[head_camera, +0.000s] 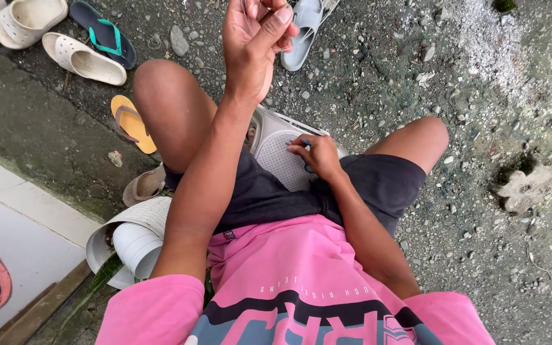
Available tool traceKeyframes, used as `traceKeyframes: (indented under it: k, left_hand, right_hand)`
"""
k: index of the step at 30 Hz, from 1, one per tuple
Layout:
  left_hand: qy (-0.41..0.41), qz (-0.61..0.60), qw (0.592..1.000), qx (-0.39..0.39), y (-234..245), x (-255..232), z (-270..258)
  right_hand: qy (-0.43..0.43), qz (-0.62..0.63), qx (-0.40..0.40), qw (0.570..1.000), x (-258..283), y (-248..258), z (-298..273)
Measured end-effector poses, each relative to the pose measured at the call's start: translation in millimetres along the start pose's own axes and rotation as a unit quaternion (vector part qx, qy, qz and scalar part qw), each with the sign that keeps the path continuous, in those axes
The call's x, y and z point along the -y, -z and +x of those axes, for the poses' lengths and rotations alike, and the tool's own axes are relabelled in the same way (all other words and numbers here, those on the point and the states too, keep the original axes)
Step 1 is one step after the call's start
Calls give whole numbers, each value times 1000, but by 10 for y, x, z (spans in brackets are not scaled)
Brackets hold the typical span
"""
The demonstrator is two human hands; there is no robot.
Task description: Using a small tool to thread and tie fishing line into a net for repair or assembly.
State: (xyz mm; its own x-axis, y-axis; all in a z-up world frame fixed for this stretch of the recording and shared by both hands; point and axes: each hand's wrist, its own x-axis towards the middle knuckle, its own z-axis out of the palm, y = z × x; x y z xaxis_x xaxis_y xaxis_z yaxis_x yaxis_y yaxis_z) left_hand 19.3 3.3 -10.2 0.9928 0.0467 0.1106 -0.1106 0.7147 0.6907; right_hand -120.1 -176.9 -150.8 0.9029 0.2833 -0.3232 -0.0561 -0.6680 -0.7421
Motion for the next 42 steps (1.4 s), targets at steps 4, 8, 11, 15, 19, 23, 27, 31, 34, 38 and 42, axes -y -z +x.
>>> traceKeyframes:
  k: [4,8,11,15,19,23,27,31,34,38,42]
  left_hand:
    - [10,1,1000,14,-18,-9,31]
    - [80,-53,995,37,12,158,-12]
    - [115,-77,986,91,-52,219,1]
    - [224,-84,960,146,-131,181,68]
    - [132,21,983,128,-245,265,204]
    - [45,96,992,67,-206,335,138]
    - [175,-80,978,78,-117,321,53]
    - [260,-86,956,101,-176,182,-10]
    - [263,-92,952,130,-185,135,-22]
    - [251,-53,956,141,-179,132,-75]
    - [212,-64,967,125,-193,184,-142]
  right_hand:
    - [93,-73,-15,993,189,103,149]
    - [46,423,-138,894,829,729,546]
    - [72,587,-152,792,1132,1157,786]
    - [117,546,-201,805,1326,1449,598]
    - [154,531,-214,806,1106,1499,388]
    - [130,488,-238,830,904,1565,322]
    - [96,493,-221,836,761,1532,285]
    - [81,543,-192,814,709,1472,243]
    - [112,524,-202,820,779,1499,187]
    - [159,611,-144,762,795,1477,191]
    - [177,624,-105,754,874,1418,220]
